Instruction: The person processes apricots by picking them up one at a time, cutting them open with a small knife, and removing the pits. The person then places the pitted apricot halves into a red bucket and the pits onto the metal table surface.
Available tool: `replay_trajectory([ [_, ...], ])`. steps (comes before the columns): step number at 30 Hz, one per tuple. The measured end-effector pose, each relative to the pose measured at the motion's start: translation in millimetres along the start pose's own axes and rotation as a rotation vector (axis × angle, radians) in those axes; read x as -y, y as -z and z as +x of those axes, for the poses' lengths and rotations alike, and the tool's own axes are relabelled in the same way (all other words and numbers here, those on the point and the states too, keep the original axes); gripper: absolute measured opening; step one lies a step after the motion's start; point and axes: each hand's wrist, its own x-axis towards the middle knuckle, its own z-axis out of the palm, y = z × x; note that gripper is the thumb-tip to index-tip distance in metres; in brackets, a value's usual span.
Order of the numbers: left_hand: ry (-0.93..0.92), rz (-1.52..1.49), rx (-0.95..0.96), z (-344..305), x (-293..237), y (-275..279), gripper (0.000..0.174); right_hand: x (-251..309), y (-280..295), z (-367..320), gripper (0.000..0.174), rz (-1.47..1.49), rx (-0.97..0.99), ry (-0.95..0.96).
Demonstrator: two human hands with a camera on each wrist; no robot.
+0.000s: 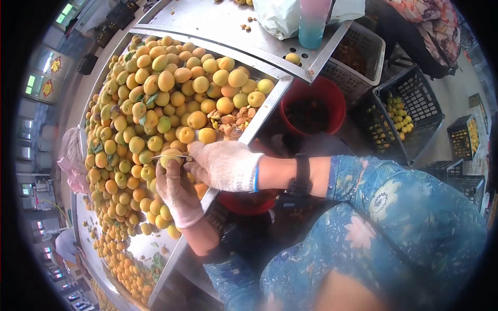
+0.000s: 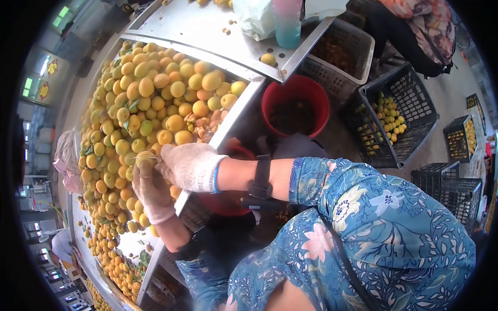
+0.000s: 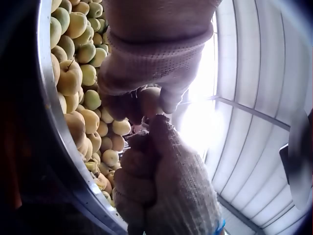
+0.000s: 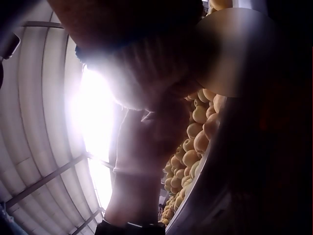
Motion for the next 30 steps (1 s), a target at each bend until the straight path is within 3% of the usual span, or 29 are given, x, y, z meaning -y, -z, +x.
replay_trajectory([
  [3,-0.030,0.054,0.058,3,6,-1,0.047,3,5,1,0.032,-0.048,0.057,-0.023],
  [5,-0.079,-0.073,-0.075,6,18,-6,0.046,3,1,-2,0.032,-0.019,-0.006,0.002],
  [6,0.035,-0.271,-0.196,8,23,-12,0.045,1,-3,-2,0.032,-0.016,-0.011,-0.001],
  [9,0.082,-0.444,-0.197,7,17,-21,0.047,-1,-9,-2,0.033,-0.063,-0.043,0.034],
  [17,0.208,-0.357,-0.162,9,19,-21,0.049,-4,2,-1,0.033,-0.093,0.016,-0.026],
  [19,-0.012,0.017,-0.085,9,29,-13,0.055,-5,1,0,0.033,-0.091,0.017,-0.016],
  [20,-0.011,0.017,-0.083,11,32,-10,0.055,-3,3,0,0.033,-0.091,0.021,-0.001],
  [22,0.087,-0.262,0.001,15,35,-5,0.053,2,8,-1,0.035,-0.091,0.035,-0.036],
  [25,0.179,-0.294,-0.052,4,26,-30,0.057,3,11,2,0.037,-0.095,0.047,-0.065],
  [29,0.178,-0.244,-0.004,12,32,-16,0.058,0,14,3,0.036,-0.093,0.083,-0.083],
  [30,0.098,-0.106,-0.020,7,28,-19,0.056,-1,15,2,0.036,-0.092,0.079,-0.087],
])
